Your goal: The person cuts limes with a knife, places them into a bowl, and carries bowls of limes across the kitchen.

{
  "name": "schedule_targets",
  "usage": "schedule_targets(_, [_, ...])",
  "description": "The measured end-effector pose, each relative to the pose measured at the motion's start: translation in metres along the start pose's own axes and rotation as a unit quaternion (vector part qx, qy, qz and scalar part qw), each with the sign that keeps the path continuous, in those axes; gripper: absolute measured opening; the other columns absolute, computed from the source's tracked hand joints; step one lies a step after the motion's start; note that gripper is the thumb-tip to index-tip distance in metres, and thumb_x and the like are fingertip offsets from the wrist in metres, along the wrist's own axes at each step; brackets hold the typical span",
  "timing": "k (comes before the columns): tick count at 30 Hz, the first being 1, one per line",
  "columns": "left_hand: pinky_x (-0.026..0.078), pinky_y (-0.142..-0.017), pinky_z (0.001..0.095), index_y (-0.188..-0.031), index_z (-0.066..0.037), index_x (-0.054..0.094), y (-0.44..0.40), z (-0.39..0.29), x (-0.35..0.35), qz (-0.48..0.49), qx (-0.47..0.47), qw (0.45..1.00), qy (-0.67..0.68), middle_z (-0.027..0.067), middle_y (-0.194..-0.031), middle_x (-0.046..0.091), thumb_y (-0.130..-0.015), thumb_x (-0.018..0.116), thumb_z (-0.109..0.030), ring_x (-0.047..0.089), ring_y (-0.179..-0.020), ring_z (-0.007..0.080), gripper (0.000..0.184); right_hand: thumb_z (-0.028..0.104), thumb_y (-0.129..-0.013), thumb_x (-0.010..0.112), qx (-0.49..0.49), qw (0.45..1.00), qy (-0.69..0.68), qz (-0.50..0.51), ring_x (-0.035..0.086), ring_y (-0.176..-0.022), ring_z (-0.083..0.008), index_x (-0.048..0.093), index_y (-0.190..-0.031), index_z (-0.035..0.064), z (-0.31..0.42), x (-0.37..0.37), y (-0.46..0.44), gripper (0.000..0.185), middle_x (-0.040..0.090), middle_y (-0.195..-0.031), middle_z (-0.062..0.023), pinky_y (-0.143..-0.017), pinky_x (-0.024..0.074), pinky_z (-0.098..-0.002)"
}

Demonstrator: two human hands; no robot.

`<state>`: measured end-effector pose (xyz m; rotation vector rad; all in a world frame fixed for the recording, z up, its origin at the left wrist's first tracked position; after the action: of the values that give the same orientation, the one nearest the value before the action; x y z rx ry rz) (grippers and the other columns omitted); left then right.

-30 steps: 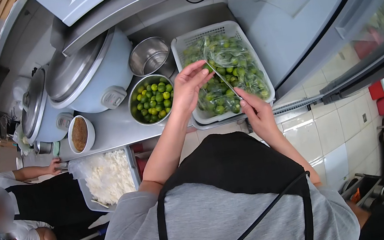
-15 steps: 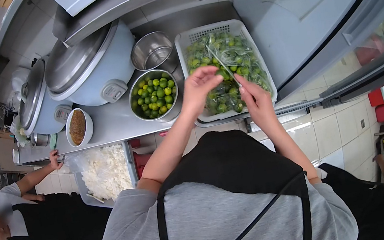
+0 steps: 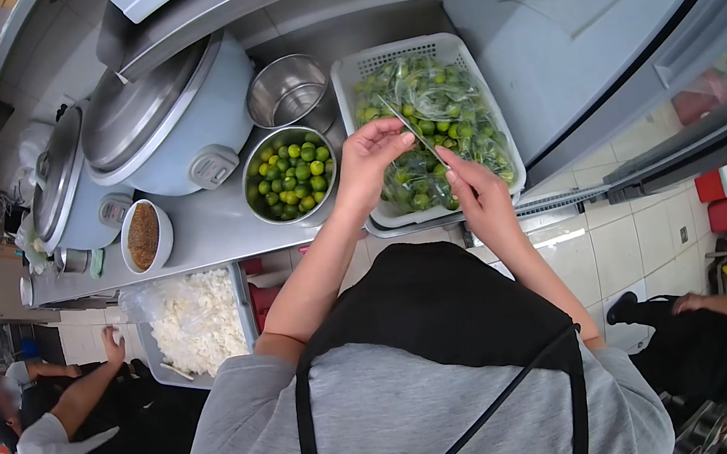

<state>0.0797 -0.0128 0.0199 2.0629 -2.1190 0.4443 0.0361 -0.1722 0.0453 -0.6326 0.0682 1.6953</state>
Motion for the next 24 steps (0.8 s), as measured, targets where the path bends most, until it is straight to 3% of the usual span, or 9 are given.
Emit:
schedule_targets(2, [0.046, -0.079, 0.028, -0.093, 0.003, 0.054, -0.001, 0.007, -0.003, -0.008, -0.085, 0.982, 0.169, 0.0059, -0.086, 0.058, -0.076, 0.061, -0.005, 0.056, -0.08, 0.0133, 0.02, 0.011, -0.084, 0.049, 0.008, 1.0, -0.001, 0.003, 0.042, -0.052, -0.0189, 0.053, -0.112, 0.0089, -0.002, 0.001, 0.001, 0.028, 0.048, -0.064, -0.0101, -0.051, 0.0358, -0.0285])
schedule_targets(7, [0.046, -0.084, 0.0328, -0.096, 0.006, 0.053, 0.002, -0.005, -0.06, -0.033, -0.087, 0.977, 0.194, 0.0093, -0.087, 0.056, -0.077, 0.058, -0.005, 0.056, -0.083, 0.0173, 0.022, 0.009, -0.083, 0.05, 0.028, 0.997, 0.049, 0.06, 0.046, -0.055, -0.0196, 0.055, -0.111, 0.009, -0.008, -0.001, 0.017, 0.028, 0.052, -0.069, -0.0114, -0.054, 0.0388, -0.0285])
schedule_targets(9, [0.047, -0.079, 0.0303, -0.097, 0.002, 0.054, 0.008, -0.026, -0.099, -0.065, -0.092, 0.993, -0.041, 0.0082, -0.089, 0.056, -0.075, 0.06, -0.008, 0.057, -0.082, 0.017, 0.025, 0.009, -0.083, 0.05, 0.01, 0.999, 0.036, 0.027, 0.049, -0.058, -0.0202, 0.055, -0.11, 0.0089, -0.021, -0.009, 0.024, 0.028, 0.054, -0.073, -0.012, -0.056, 0.0403, -0.0288])
schedule_targets(11, [0.045, -0.071, 0.0288, -0.087, -0.001, 0.061, 0.012, -0.047, -0.123, -0.072, -0.092, 0.897, -0.425, 0.0083, -0.081, 0.06, -0.066, 0.065, -0.01, 0.057, -0.079, 0.0175, 0.023, 0.01, -0.083, 0.05, -0.008, 1.0, 0.024, -0.007, 0.051, -0.061, -0.0208, 0.055, -0.11, 0.0089, -0.027, -0.023, 0.025, 0.028, 0.057, -0.077, -0.0127, -0.059, 0.0418, -0.0292])
schedule_targets(13, [0.044, -0.071, 0.0307, -0.081, -0.002, 0.063, 0.004, -0.06, -0.106, -0.078, 0.058, 0.829, -0.551, 0.0113, -0.08, 0.061, -0.064, 0.065, -0.01, 0.056, -0.077, 0.0225, 0.019, 0.009, -0.084, 0.049, 0.094, 0.995, 0.028, 0.0, 0.056, -0.092, -0.0185, 0.052, -0.112, 0.0043, -0.041, -0.037, 0.025, 0.029, 0.058, -0.104, -0.0146, -0.078, 0.0415, -0.0277])
schedule_targets(15, [0.044, -0.071, 0.0295, -0.086, -0.005, 0.064, -0.014, -0.037, -0.07, -0.047, 0.074, 0.836, -0.541, 0.0112, -0.087, 0.06, -0.065, 0.065, -0.012, 0.057, -0.079, 0.0223, 0.022, 0.01, -0.084, 0.049, 0.078, 0.996, 0.034, -0.017, 0.055, -0.085, -0.0144, 0.052, -0.113, 0.0033, -0.04, -0.044, 0.02, 0.029, 0.059, -0.102, -0.0117, -0.076, 0.0415, -0.0258])
schedule_targets(22, [0.042, -0.076, 0.034, -0.076, -0.001, 0.062, -0.05, 0.044, 0.045, 0.035, 0.203, 0.667, -0.716, 0.0112, -0.079, 0.061, -0.062, 0.065, -0.008, 0.052, -0.083, 0.0283, 0.015, 0.008, -0.084, 0.048, 0.09, 0.994, -0.015, -0.064, 0.05, -0.078, -0.0095, 0.051, -0.114, 0.0025, -0.021, -0.051, 0.004, 0.03, 0.059, -0.1, -0.0078, -0.073, 0.0399, -0.0217])
schedule_targets(23, [0.042, -0.076, 0.034, -0.076, -0.001, 0.062, -0.05, 0.04, 0.046, 0.039, 0.207, 0.665, -0.716, 0.0112, -0.079, 0.061, -0.062, 0.065, -0.008, 0.052, -0.083, 0.0283, 0.015, 0.007, -0.085, 0.048, 0.055, 0.996, -0.008, -0.076, 0.049, -0.077, -0.0092, 0.051, -0.114, 0.0026, -0.018, -0.051, 0.004, 0.03, 0.059, -0.098, -0.0075, -0.072, 0.0402, -0.0214])
schedule_targets(24, [0.042, -0.076, 0.0341, -0.075, -0.002, 0.061, -0.049, 0.033, 0.042, 0.023, 0.211, 0.735, -0.644, 0.0123, -0.076, 0.06, -0.061, 0.065, -0.007, 0.052, -0.083, 0.0287, 0.015, 0.007, -0.085, 0.047, 0.022, 0.996, 0.0, -0.089, 0.049, -0.075, -0.0089, 0.051, -0.114, 0.0027, -0.016, -0.052, 0.005, 0.03, 0.059, -0.096, -0.0072, -0.07, 0.0404, -0.0211])
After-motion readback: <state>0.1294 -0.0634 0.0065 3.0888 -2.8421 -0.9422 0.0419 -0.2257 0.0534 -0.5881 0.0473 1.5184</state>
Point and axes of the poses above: each hand's wrist, its own y-axis away from the middle knuckle, its own x-axis out of the palm, z = x × y, the point moved 6 cm from there along -y, towards the middle knuckle
